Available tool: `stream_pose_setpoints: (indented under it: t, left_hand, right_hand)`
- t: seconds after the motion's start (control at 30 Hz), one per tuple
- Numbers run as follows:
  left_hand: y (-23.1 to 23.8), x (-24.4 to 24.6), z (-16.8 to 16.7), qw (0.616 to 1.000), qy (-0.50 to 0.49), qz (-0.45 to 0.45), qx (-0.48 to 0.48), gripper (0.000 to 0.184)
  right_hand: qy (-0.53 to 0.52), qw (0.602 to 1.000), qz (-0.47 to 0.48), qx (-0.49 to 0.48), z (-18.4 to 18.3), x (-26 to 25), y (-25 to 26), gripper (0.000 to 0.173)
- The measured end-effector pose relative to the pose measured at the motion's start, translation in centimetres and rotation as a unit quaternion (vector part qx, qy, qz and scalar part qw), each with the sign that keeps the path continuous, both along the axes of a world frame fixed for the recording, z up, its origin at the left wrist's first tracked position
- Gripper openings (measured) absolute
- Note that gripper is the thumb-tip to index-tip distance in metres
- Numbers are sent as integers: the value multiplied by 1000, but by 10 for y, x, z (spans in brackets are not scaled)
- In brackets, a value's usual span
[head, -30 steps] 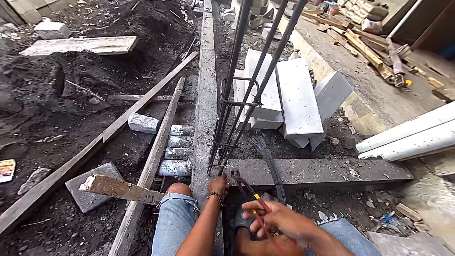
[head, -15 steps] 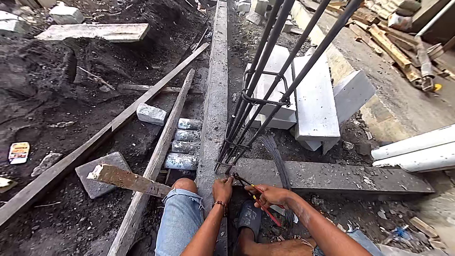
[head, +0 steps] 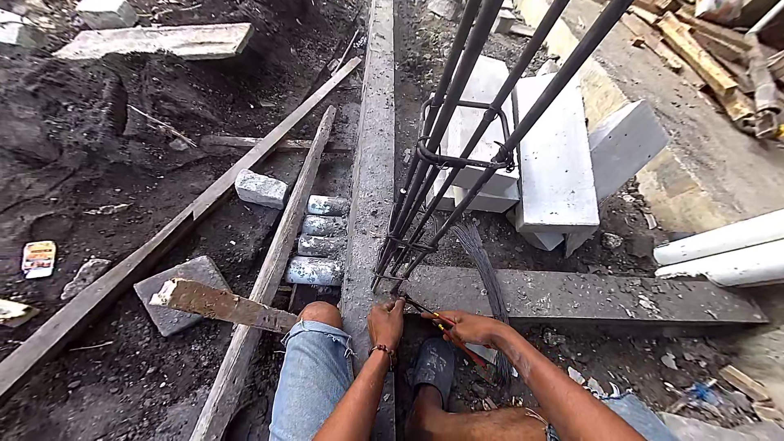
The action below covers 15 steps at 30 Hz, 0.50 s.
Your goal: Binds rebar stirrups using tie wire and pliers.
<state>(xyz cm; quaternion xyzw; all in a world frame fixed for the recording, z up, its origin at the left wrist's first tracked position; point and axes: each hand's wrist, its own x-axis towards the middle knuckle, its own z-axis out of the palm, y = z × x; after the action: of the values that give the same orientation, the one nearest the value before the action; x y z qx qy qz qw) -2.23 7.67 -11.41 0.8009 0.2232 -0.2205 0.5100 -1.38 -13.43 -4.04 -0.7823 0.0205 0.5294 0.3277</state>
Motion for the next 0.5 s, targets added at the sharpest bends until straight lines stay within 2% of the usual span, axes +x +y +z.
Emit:
stream_pose_setpoints:
  t: [0.17, 0.33, 0.5]
  left_hand:
    - [-1, 0, 0, 1000, 2, 0, 2, 42]
    - [-2, -1, 0, 1000, -2, 6, 6, 44]
    - [-6, -6, 2, 1000, -17, 19, 8, 42]
  right_hand:
    - [-15, 1000, -5, 1, 0, 2, 1, 75]
    - [-55, 997, 43, -19, -3, 2, 4, 74]
    - [-87, 994, 47, -37, -4, -5, 12, 72]
